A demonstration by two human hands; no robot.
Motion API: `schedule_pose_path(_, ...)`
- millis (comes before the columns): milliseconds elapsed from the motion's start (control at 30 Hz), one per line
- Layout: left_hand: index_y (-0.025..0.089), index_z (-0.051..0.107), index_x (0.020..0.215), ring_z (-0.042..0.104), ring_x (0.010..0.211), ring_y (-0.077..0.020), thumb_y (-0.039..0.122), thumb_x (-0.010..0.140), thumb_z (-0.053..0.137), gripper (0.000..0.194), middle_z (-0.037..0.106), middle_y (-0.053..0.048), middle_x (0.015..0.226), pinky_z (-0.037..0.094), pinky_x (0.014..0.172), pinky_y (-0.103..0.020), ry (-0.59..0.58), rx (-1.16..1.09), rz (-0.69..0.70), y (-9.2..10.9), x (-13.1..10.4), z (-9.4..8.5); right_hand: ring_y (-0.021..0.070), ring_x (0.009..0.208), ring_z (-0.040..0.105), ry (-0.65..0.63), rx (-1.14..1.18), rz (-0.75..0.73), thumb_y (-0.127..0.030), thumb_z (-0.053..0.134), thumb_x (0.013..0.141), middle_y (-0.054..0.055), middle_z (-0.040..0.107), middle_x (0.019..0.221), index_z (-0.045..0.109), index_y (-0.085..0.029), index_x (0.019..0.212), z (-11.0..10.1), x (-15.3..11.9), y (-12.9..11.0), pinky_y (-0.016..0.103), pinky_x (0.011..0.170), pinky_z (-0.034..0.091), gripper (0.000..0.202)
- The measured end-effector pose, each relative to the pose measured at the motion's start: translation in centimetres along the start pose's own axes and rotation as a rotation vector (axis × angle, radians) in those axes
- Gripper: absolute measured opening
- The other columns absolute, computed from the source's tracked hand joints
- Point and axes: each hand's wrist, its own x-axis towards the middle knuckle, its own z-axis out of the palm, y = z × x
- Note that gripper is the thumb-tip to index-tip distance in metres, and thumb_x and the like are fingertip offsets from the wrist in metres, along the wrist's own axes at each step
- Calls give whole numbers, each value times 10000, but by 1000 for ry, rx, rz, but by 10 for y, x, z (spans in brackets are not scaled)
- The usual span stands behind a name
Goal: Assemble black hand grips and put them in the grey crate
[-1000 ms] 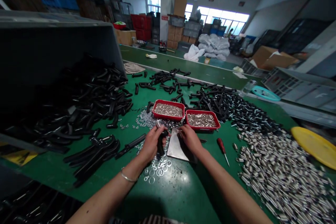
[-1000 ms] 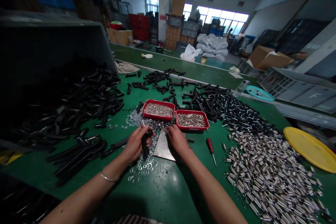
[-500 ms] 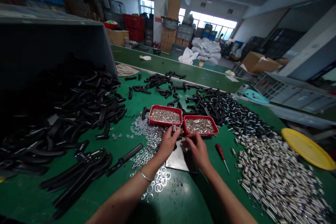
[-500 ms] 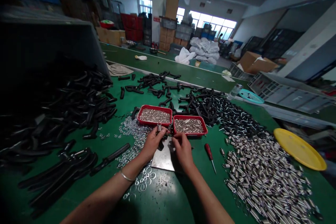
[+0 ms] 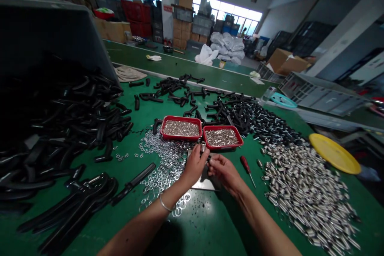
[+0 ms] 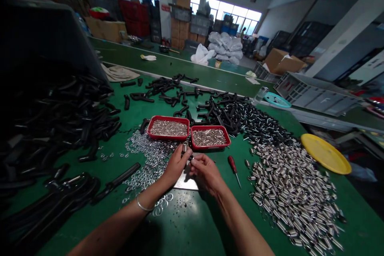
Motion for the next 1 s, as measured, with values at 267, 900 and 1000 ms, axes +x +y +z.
schedule_pose_path(267, 199, 570, 1033, 621, 940, -200, 400, 974, 449, 242, 671, -48, 982, 454, 863, -309, -125, -88, -43, 21, -1, -5, 204, 842, 662, 154, -756, -602, -358, 741, 807, 45, 724, 892, 701, -219, 889, -1, -8, -3, 331, 813, 518, 167)
schedule_pose_path(900, 166, 626, 937, 602, 834, -167, 517, 885, 593, 356, 642, -31, 882, 486, 751, -255, -78, -413, -336, -2, -11, 10, 208, 925, 692, -68, -1005, -510, -353, 561, 952, 45, 747, 995, 705, -233, 1044, -32, -7, -4, 318, 856, 517, 209)
schedule_pose_path(1000, 162, 603, 917, 567, 692, -129, 546, 865, 614, 387, 638, -20, 811, 458, 636, -223, -75, -457, -432, -12, -13, 4, 181, 797, 692, 100, -1233, -389, -351, 455, 992, 25, 741, 842, 709, -217, 971, -83, 9, -34, 272, 768, 521, 287)
